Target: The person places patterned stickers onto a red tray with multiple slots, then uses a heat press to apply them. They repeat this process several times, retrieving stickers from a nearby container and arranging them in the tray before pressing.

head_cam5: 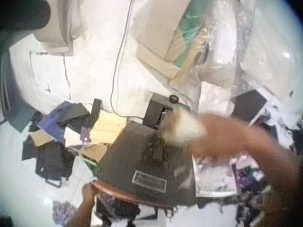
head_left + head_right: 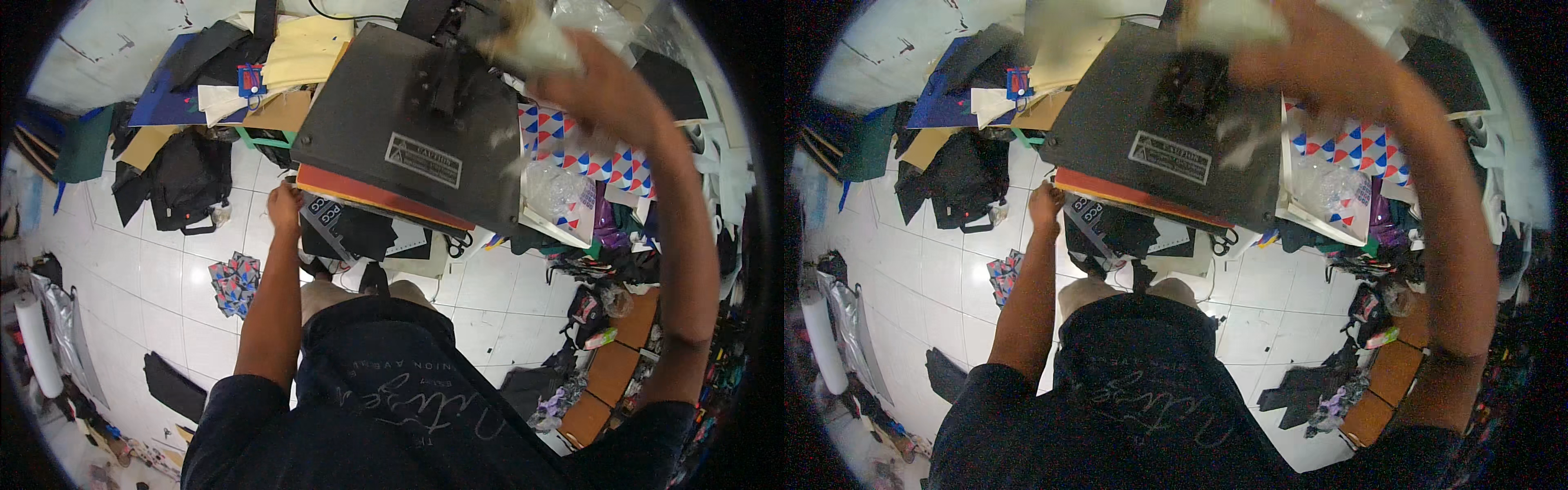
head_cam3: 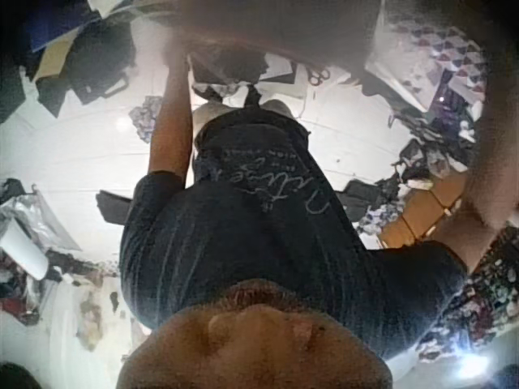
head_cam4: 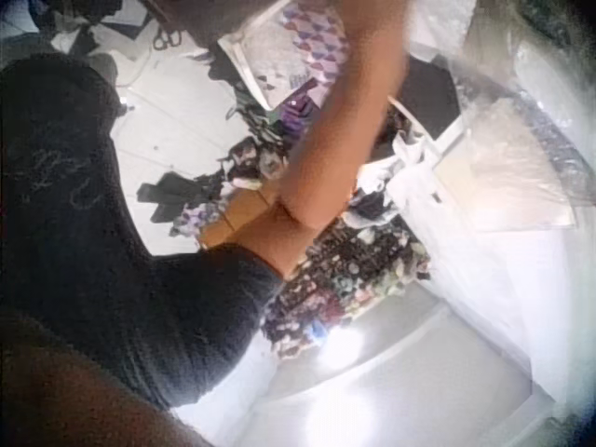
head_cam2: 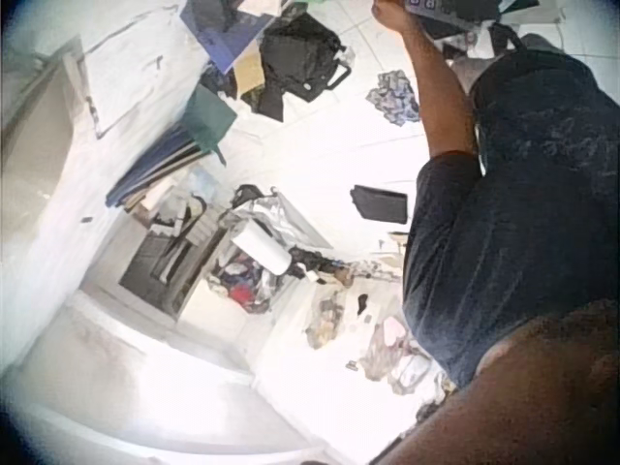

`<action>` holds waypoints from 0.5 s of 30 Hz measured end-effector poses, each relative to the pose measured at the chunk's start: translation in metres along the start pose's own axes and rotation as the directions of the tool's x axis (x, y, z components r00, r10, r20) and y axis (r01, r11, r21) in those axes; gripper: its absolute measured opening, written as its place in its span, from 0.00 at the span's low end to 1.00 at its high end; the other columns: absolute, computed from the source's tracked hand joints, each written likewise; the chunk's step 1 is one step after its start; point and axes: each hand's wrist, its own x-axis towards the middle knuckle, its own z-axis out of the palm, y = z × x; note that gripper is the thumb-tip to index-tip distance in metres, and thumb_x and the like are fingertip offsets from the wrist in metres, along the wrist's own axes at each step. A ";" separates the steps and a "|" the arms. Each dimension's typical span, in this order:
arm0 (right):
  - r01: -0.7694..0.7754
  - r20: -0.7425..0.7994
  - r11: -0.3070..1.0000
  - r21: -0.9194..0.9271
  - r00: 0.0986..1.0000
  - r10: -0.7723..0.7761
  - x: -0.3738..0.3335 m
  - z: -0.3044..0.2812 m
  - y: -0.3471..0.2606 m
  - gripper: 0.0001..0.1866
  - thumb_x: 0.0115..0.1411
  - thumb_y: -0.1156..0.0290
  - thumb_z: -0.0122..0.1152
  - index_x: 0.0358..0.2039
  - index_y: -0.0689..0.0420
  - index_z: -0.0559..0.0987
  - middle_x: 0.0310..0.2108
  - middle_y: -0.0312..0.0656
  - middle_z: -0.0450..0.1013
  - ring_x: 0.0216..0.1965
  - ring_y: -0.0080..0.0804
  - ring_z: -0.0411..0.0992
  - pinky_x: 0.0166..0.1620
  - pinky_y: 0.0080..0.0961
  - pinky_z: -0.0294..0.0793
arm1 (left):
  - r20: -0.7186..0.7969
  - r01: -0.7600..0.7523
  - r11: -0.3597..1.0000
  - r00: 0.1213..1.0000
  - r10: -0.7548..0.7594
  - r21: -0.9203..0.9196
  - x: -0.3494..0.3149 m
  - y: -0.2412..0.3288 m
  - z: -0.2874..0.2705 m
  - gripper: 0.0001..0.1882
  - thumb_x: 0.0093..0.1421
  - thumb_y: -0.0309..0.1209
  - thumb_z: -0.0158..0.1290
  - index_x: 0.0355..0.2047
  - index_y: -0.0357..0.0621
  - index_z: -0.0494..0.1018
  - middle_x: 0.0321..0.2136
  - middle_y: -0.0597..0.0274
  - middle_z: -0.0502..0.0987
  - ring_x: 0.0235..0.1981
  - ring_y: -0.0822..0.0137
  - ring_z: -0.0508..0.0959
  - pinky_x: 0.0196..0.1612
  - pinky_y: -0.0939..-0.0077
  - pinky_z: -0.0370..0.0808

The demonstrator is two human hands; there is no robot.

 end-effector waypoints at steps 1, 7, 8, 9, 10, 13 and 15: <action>0.184 -0.134 0.963 -0.195 0.968 -0.212 0.004 -0.013 0.009 0.16 0.48 0.67 0.64 0.37 0.60 0.76 0.25 0.38 0.73 0.25 0.25 0.72 0.32 0.23 0.74 | -0.061 0.042 0.986 0.997 -0.053 -0.161 -0.008 -0.004 -0.007 0.14 0.62 0.38 0.46 0.38 0.39 0.70 0.31 0.59 0.73 0.25 0.67 0.73 0.30 0.72 0.73; -0.161 -0.181 0.987 -0.026 0.971 0.153 0.020 -0.105 0.023 0.12 0.49 0.65 0.59 0.31 0.59 0.72 0.18 0.32 0.66 0.17 0.20 0.63 0.20 0.21 0.62 | -0.067 0.025 0.991 0.997 -0.035 -0.134 -0.083 -0.095 -0.107 0.09 0.59 0.35 0.50 0.31 0.41 0.68 0.23 0.64 0.69 0.21 0.73 0.70 0.22 0.80 0.68; -0.153 -0.196 0.986 -0.060 0.971 0.138 0.029 -0.109 0.026 0.12 0.49 0.65 0.58 0.30 0.58 0.72 0.17 0.32 0.65 0.17 0.21 0.63 0.19 0.22 0.61 | -0.043 0.098 0.995 0.994 -0.098 -0.011 -0.106 -0.114 -0.125 0.08 0.59 0.34 0.50 0.29 0.43 0.68 0.22 0.66 0.68 0.19 0.74 0.69 0.20 0.81 0.66; -0.150 -0.216 0.985 -0.089 0.968 0.128 0.034 -0.114 0.033 0.11 0.48 0.65 0.58 0.28 0.58 0.71 0.17 0.32 0.65 0.16 0.21 0.62 0.19 0.22 0.59 | -0.016 0.157 0.980 0.988 -0.156 0.121 -0.131 -0.127 -0.143 0.07 0.58 0.33 0.49 0.27 0.44 0.67 0.21 0.68 0.67 0.18 0.76 0.68 0.18 0.82 0.63; -0.111 -0.244 0.985 -0.129 0.967 0.077 0.035 -0.118 0.040 0.11 0.48 0.65 0.59 0.27 0.58 0.72 0.17 0.33 0.66 0.16 0.21 0.62 0.18 0.22 0.60 | -0.123 0.332 0.928 0.927 -0.354 -0.168 -0.161 -0.138 -0.145 0.07 0.57 0.33 0.49 0.26 0.45 0.68 0.20 0.68 0.67 0.18 0.75 0.67 0.17 0.81 0.64; -0.044 -0.353 0.981 -0.191 0.935 -0.027 0.048 -0.132 0.053 0.13 0.46 0.63 0.60 0.26 0.60 0.74 0.20 0.42 0.72 0.19 0.30 0.69 0.23 0.29 0.68 | -0.205 0.445 0.873 0.852 -0.482 -0.200 -0.241 -0.197 -0.176 0.09 0.59 0.35 0.49 0.25 0.45 0.66 0.16 0.68 0.65 0.14 0.73 0.65 0.16 0.78 0.66; -0.081 -0.426 0.910 -0.407 0.898 -0.111 0.068 -0.143 0.072 0.16 0.46 0.62 0.61 0.29 0.61 0.76 0.22 0.47 0.74 0.24 0.37 0.73 0.29 0.34 0.72 | -0.224 0.551 0.815 0.784 -0.579 -0.179 -0.284 -0.227 -0.187 0.10 0.59 0.34 0.48 0.22 0.44 0.66 0.15 0.65 0.65 0.12 0.71 0.66 0.14 0.76 0.65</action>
